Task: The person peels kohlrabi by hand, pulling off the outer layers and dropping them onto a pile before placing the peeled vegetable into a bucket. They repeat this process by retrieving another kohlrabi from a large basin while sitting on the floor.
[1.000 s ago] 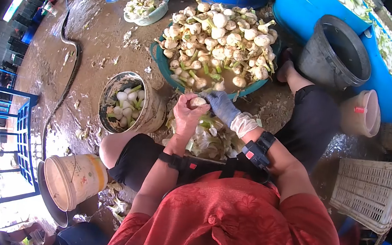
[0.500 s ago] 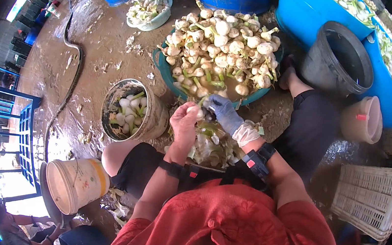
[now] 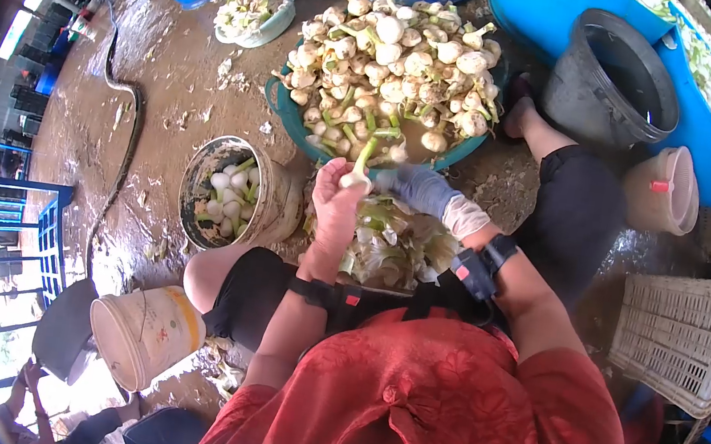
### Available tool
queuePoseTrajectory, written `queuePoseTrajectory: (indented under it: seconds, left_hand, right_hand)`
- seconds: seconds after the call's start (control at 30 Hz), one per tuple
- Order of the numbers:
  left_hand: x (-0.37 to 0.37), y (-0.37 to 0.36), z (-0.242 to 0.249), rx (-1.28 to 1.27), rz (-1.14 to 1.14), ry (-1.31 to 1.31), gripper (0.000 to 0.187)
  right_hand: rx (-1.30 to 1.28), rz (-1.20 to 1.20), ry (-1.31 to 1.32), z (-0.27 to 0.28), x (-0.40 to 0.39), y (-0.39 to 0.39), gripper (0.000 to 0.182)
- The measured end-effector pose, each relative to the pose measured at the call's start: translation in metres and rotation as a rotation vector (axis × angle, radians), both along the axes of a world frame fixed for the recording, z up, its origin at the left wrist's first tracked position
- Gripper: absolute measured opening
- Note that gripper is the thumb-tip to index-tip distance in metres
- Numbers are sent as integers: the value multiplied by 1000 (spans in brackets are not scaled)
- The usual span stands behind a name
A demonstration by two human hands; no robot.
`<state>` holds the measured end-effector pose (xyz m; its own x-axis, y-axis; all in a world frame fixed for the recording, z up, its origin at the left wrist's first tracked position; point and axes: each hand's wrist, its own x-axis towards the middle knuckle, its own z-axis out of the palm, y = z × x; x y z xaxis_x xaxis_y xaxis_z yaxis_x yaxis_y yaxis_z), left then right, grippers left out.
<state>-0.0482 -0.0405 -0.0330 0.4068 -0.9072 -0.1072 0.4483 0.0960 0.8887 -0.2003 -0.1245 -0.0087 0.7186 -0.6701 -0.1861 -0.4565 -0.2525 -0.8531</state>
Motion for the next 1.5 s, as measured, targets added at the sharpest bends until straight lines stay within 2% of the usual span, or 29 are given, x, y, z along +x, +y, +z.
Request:
queuePoseTrajectory:
  seconds: [0.03,0.07,0.13,0.17,0.2,0.27,0.37,0.5,0.53,0.6,0.63,0.67,0.73,0.77,0.8,0.87,0.9,0.93,1.0,1.13,1.2,1.23,1.27,1.3,1.33,1.4,1.47,1.5]
  left_hand:
    - [-5,0,10,52,-6,-112,58]
    - [-11,0,5,-27,24,-367,59]
    - [-17,0,4,-80,-24,-628,61]
    - [-16,2,11,-23,-65,-644,60]
    - [-16,2,10,-23,-66,-646,60]
    - [-14,4,8,-37,-79,-228,57]
    - [-9,9,6,113,-35,-218,49]
    - [-3,14,2,173,-28,-162,48]
    - [-1,16,5,178,-19,-165,48]
    - [-1,14,8,172,-23,-3,48]
    - [0,14,7,132,-39,11,39]
    - [1,14,6,132,-47,14,39]
    - [6,12,4,103,-105,227,27]
    - [8,12,3,79,-127,318,26]
    - [12,13,2,81,-129,320,26]
    - [20,14,-2,35,-390,584,35]
    - [17,13,-2,80,-387,524,41]
    - [14,11,1,79,-392,523,41]
    - [9,10,8,169,-313,320,44]
    - [-11,8,20,224,-221,217,57]
    - [-7,13,14,295,-250,-110,52]
    - [2,12,14,262,-372,-52,55]
    - [4,13,13,263,-372,-52,55]
    - [5,14,12,239,-431,182,57]
    - [6,14,13,213,-487,416,59]
    - [5,13,13,223,-496,425,55]
    - [0,12,13,330,-286,222,57]
    - [-3,13,14,250,-239,162,48]
  right_hand:
    - [421,-235,-246,-57,2,-5,42]
    - [426,-235,-240,-42,6,-1,42]
    - [310,-215,-463,-8,22,8,40]
    - [277,-315,-439,3,29,12,38]
    - [277,-315,-441,-2,29,10,38]
    - [82,-160,-307,-13,30,5,35]
    - [-35,-206,-303,-20,29,8,35]
    - [-33,-143,-263,-27,23,11,35]
    - [-337,-37,-203,-36,17,8,33]
    - [-950,164,-62,-48,7,3,33]
    - [-89,35,-226,-34,8,10,34]
    - [-90,27,-222,-43,5,7,34]
    - [-475,149,-371,-52,4,0,32]
    - [-388,180,-245,-48,0,1,30]
    - [-386,177,-243,-43,-1,-3,30]
    - [-395,252,-109,-32,0,-11,29]
    - [-185,152,-91,-21,-2,-10,25]
    - [-187,149,-90,-24,1,-9,25]
    - [152,-80,-524,-30,6,-5,19]
    - [95,-108,-545,-3,11,10,21]
    - [84,-99,-553,-10,10,10,23]
    - [66,-88,-492,-12,9,9,23]
    - [48,-75,-432,-14,8,8,23]
    - [293,-203,-495,-16,5,14,21]
    - [294,-203,-496,-14,5,14,21]
    - [-140,-154,-462,-13,5,14,21]
    - [-75,-203,-416,-14,3,12,20]
    - [-11,-250,-370,-14,2,11,19]
